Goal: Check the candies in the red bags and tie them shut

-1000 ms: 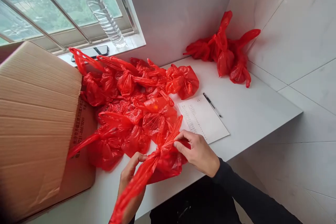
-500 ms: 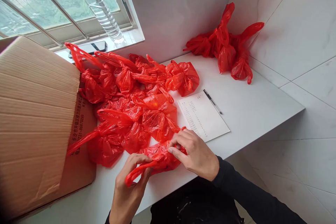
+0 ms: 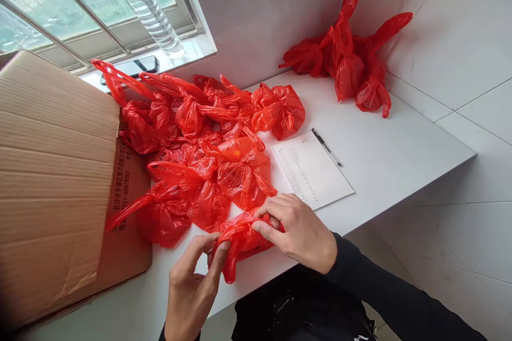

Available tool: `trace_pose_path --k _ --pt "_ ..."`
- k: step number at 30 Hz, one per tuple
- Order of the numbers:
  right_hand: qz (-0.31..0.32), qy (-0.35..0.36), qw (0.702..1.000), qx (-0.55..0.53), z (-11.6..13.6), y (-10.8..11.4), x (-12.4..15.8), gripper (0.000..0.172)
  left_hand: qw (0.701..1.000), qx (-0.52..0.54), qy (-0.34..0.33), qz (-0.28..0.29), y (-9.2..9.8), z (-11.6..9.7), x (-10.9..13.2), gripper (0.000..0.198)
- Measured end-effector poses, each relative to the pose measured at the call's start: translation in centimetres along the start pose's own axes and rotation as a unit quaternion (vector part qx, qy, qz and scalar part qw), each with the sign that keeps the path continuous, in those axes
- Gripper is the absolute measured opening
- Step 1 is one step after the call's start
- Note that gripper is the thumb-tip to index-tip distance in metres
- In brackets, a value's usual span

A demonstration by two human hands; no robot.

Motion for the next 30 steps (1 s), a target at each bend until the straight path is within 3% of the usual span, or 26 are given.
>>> trace_pose_path --k 4,6,9,13,16,18,19,22,24,28,30 --pt "-0.074 -0.064 0.994 -0.052 -1.3 1.2 0.9 0.012 0.979 0.033 0.164 -0.113 1.5 1.6 1.5 0.019" --pt "-0.074 -0.066 0.994 -0.055 -1.6 1.6 1.7 0.005 0.966 0.070 0.214 -0.126 1.9 1.5 1.9 0.025" --pt "-0.041 -0.027 0.997 -0.055 -1.0 1.7 2.5 0.012 0.970 0.083 0.207 -0.101 2.0 -0.1 1.6 0.028" --pt "0.007 0.017 0.999 -0.045 0.0 1.7 2.9 0.018 0.985 0.039 0.137 -0.099 2.1 -2.2 0.7 0.017" --pt "-0.054 -0.012 0.998 0.008 0.5 2.5 3.8 0.011 0.982 -0.015 0.132 -0.137 2.9 -2.5 1.2 0.016" --pt "-0.126 -0.001 0.992 0.019 1.8 3.0 4.7 0.004 0.973 -0.016 0.177 -0.146 3.4 -2.4 1.8 0.019" --pt "-0.139 0.029 0.990 0.008 2.8 3.0 5.1 0.012 0.969 -0.001 0.201 -0.143 3.6 -2.5 2.2 0.022" --pt "-0.031 0.187 0.982 -0.009 6.4 1.4 5.4 0.029 0.962 0.040 0.235 -0.133 3.9 -3.0 2.8 0.030" --pt "0.049 0.243 0.967 0.056 7.7 -0.2 4.7 0.032 0.961 0.058 0.236 -0.130 4.1 -3.3 3.0 0.030" --pt "0.101 0.178 0.945 0.254 6.6 -2.6 2.4 0.019 0.953 0.110 0.250 -0.132 3.9 -3.4 3.4 0.033" --pt "0.112 0.151 0.930 0.316 5.8 -3.0 1.9 0.020 0.939 0.177 0.262 -0.132 3.4 -3.0 3.6 0.037"
Point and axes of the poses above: each hand's wrist, its own x-axis away from the middle knuckle, its own y-axis out of the back of the hand, z = x × y, the point moved 3 cm from there along -x, towards the middle knuckle, and after that the axes turned 6 degrees about -y, right-handed, at the moved point
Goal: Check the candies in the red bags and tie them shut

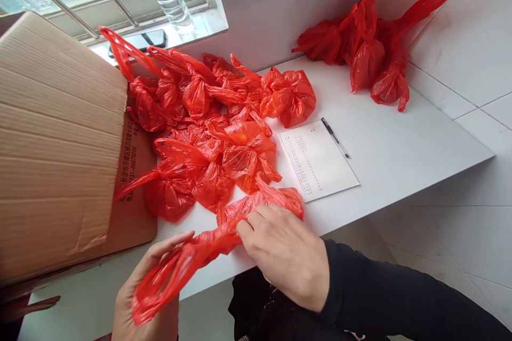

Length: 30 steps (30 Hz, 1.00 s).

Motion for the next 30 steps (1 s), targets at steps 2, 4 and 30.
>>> trace_pose_path --k 2,4,30 --pt "0.005 -0.006 1.000 0.016 -0.3 -0.1 -0.1 0.020 0.997 0.072 0.027 0.004 -0.3 0.8 0.0 0.032" --pt "-0.002 -0.009 1.000 0.004 -0.4 0.3 -0.1 0.022 0.992 0.117 0.031 0.020 -0.6 1.3 0.0 0.028" --pt "0.021 -0.088 0.991 0.100 -0.2 0.2 -1.3 0.029 0.958 0.269 0.101 -0.016 -3.0 1.7 -0.6 0.015"
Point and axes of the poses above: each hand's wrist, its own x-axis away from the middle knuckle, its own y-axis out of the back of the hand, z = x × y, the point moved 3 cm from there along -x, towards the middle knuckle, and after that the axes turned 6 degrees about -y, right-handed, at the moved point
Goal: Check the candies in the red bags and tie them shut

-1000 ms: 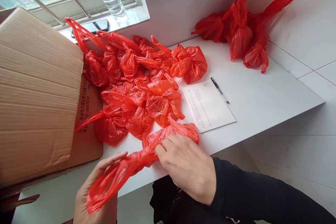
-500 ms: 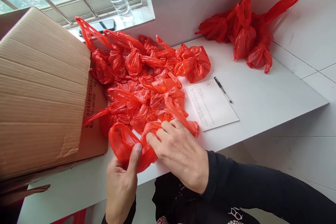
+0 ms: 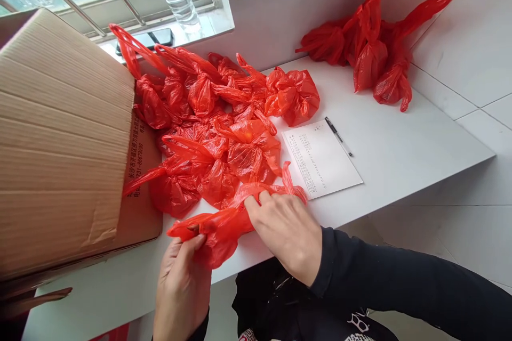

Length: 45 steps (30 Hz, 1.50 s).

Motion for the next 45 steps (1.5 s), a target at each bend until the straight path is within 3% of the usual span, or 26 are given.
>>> trace_pose_path --k 4,7,10,12,17,22,24,28,32,39,45 --pt "-0.075 0.034 0.996 -0.027 0.3 0.9 -0.3 0.023 0.995 -0.087 -0.015 0.053 -0.3 -0.5 -0.3 0.021" --pt "-0.013 0.042 0.995 -0.086 0.1 0.2 0.3 0.022 0.984 -0.161 -0.025 0.068 -0.4 -0.7 -0.7 0.029" --pt "0.081 0.038 0.993 -0.083 -0.1 -1.2 0.8 0.026 0.989 -0.132 -0.025 0.065 -0.7 -0.6 -1.1 0.029" --pt "0.105 0.032 0.993 -0.049 -0.2 -1.9 0.7 0.032 0.993 -0.099 -0.024 0.066 -1.0 -0.5 -1.2 0.032" --pt "0.079 0.009 0.996 0.028 -0.6 -3.0 -1.3 0.032 0.997 -0.043 -0.040 0.048 -2.2 -0.9 -1.4 0.036" --pt "0.074 0.012 0.997 0.036 -1.0 -3.9 -2.3 0.042 0.998 0.017 0.031 0.054 -2.9 -1.0 -1.4 0.035" --pt "0.074 0.031 0.996 0.028 -1.4 -3.9 -1.9 0.035 0.998 -0.016 0.030 0.047 -2.5 -1.1 -1.4 0.033" --pt "0.047 0.053 0.997 -0.004 -2.0 -3.0 -1.1 0.023 0.985 -0.144 0.009 0.090 -1.4 -1.1 -1.7 0.042" --pt "0.054 0.074 0.995 -0.027 -1.1 -3.0 -1.7 0.020 0.982 -0.187 -0.013 0.028 -0.4 -0.8 -2.4 0.035" --pt "0.073 0.073 0.994 -0.030 -0.1 -4.6 -3.4 0.021 0.992 -0.067 -0.075 -0.081 -1.5 -1.4 -2.5 0.030" --pt "0.040 0.117 0.990 -0.062 -0.4 -5.3 -3.2 0.024 0.992 -0.038 -0.053 -0.107 -2.4 -1.7 -2.1 0.034"
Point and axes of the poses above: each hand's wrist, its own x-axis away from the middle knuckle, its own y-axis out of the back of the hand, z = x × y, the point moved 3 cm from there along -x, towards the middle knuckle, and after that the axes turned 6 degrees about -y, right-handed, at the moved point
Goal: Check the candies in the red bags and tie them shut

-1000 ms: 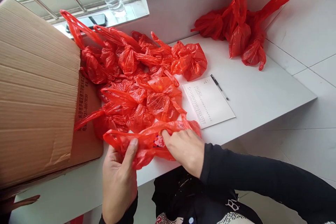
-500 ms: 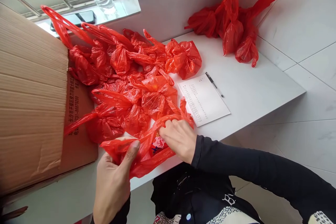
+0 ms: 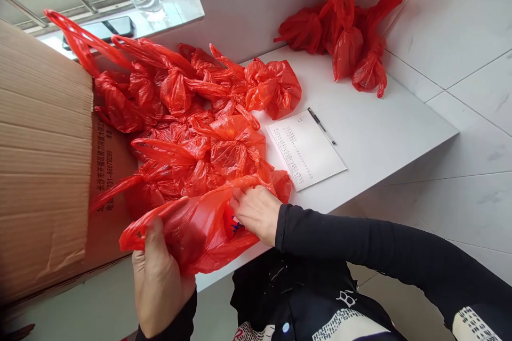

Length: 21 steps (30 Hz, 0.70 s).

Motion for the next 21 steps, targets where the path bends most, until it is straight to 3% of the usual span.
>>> trace_pose_path --k 6,12,16,21 --pt "-0.089 0.032 0.995 -0.041 -0.3 -0.5 2.1 0.034 0.999 0.004 -0.013 -0.039 0.0 -0.1 0.0 0.036" --pt "-0.056 -0.020 0.998 -0.021 0.3 0.5 2.8 0.050 0.995 -0.015 0.020 -0.097 0.9 -0.2 -0.1 0.042" --pt "-0.089 -0.041 0.995 0.004 0.3 0.6 3.0 0.028 0.998 -0.023 0.033 -0.050 0.7 -0.5 0.1 0.040" --pt "-0.087 -0.036 0.995 -0.016 0.4 0.6 3.0 0.042 0.999 -0.004 0.019 -0.034 0.7 -0.5 0.3 0.038"
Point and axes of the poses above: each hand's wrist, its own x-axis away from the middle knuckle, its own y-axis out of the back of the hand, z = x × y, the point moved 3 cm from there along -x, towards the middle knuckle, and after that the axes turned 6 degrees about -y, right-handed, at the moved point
